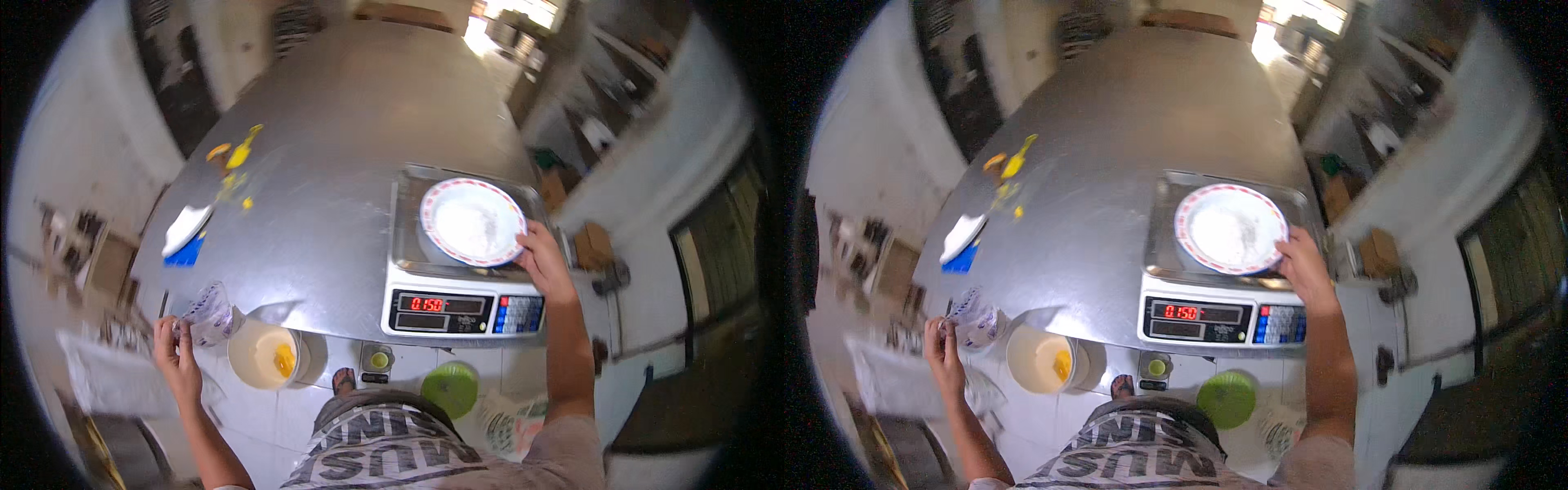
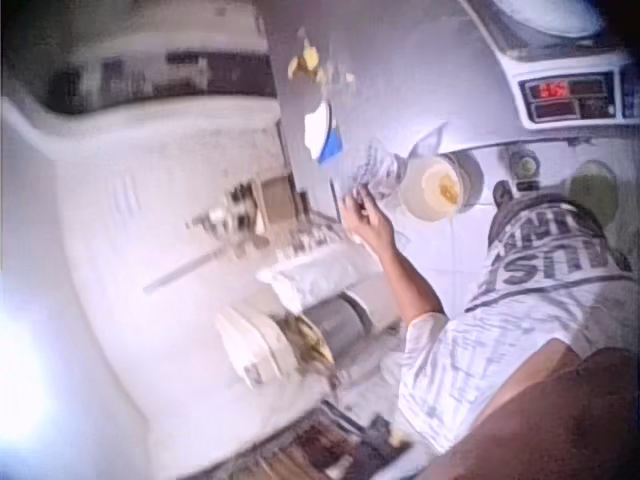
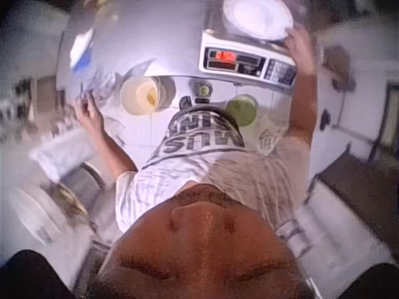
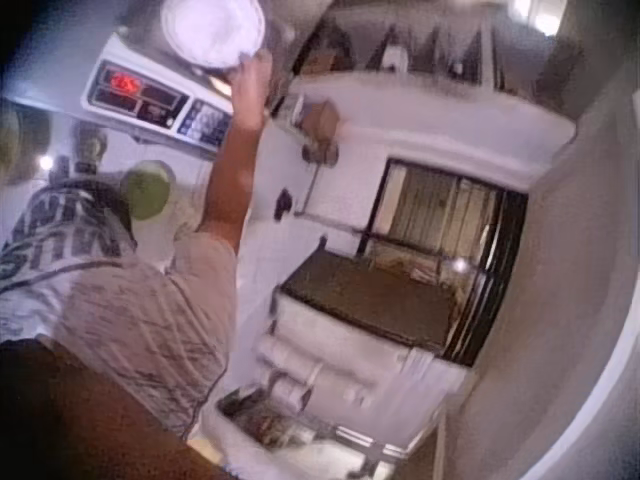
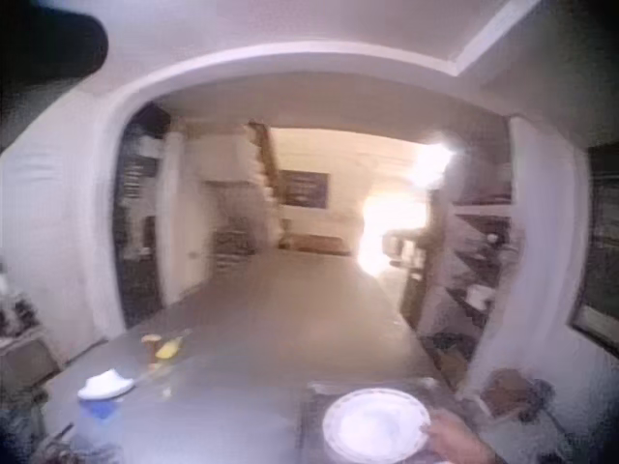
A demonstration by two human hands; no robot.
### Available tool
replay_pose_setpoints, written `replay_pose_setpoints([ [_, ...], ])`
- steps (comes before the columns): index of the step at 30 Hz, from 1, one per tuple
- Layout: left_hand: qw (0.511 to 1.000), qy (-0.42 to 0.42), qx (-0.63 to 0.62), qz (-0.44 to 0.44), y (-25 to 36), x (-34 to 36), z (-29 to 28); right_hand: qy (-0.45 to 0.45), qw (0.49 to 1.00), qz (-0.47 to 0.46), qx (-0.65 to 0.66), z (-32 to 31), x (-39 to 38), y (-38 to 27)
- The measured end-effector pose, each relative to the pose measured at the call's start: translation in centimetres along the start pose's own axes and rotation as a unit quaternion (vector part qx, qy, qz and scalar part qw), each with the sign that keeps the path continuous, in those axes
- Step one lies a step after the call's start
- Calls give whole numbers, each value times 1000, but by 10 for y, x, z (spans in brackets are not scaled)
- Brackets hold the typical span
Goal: The person adds eggs, flour, butter, and powder into a large industrial dough mixer by hand, then uses a scale to weigh additional ingredients.
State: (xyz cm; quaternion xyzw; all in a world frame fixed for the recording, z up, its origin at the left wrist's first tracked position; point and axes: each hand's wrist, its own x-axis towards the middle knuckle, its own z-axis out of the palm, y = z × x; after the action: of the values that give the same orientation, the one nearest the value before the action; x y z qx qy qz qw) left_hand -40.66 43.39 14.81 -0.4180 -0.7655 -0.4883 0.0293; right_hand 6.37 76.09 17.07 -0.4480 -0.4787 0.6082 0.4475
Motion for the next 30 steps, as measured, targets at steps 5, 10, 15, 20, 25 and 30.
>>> replay_pose_setpoints([
  [5, 982, 144, 1, -124, -3, -121, -47, -72, 995, -58, 35, -14, 2, 13],
  [10, 949, 226, 27, -218, 21, -230, -91, -163, 668, -570, -449, -5, -32, -17],
  [15, 906, 317, 112, -256, 47, -329, -132, -233, 968, -59, -68, 126, -76, -10],
  [20, 834, 424, 144, -321, 54, -404, -184, -460, 882, 8, -101, 253, -168, 48],
  [25, 777, 495, 197, -334, 46, -472, -267, -631, 772, 72, -34, 379, -292, 127],
  [30, 702, 557, 253, -365, 34, -536, -368, -707, 689, 160, -3, 480, -419, 176],
])
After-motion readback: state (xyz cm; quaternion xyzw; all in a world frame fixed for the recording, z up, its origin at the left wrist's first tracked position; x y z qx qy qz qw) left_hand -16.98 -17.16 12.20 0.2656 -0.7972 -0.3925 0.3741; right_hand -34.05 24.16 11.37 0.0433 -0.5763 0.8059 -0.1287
